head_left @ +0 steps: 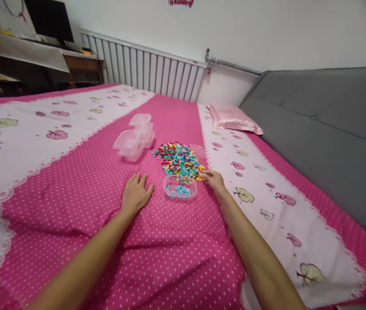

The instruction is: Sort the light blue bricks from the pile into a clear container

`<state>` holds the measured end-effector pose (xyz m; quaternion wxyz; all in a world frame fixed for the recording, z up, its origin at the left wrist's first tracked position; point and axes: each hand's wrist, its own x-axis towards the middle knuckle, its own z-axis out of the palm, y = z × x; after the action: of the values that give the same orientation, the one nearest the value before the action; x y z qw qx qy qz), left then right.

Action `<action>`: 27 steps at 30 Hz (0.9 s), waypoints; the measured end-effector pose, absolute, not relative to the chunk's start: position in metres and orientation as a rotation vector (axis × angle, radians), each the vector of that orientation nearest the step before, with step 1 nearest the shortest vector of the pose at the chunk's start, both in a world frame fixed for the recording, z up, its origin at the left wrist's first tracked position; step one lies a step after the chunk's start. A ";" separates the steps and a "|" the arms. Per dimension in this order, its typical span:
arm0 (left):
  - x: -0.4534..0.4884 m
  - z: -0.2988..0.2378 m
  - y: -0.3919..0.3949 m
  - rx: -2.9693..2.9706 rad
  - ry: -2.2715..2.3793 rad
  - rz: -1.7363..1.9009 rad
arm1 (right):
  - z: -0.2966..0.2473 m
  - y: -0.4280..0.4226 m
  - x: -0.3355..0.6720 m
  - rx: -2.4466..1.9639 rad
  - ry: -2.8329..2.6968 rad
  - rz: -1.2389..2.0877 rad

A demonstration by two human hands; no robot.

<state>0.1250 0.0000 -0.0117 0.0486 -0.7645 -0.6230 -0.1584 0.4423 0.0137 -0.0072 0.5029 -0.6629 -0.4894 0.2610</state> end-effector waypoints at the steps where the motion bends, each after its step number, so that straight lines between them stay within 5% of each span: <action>1: 0.125 -0.013 0.001 -2.326 -1.900 -0.503 | -0.012 -0.003 0.449 -1.600 -1.163 0.639; 7: 0.125 -0.015 0.002 -2.340 -1.865 -0.598 | -0.043 -0.112 0.488 -1.639 -1.185 0.465; 13: 0.127 -0.014 0.001 -2.345 -1.891 -0.607 | -0.049 -0.118 0.484 -1.633 -1.230 0.295; 27: 0.125 -0.016 0.002 -2.341 -1.917 -0.668 | -0.030 -0.097 0.494 -1.486 -0.930 1.012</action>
<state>0.1255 0.0016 -0.0157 0.0215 -0.7555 -0.6184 -0.2155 0.4943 -0.0970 -0.0300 0.5302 -0.6224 -0.3894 0.4240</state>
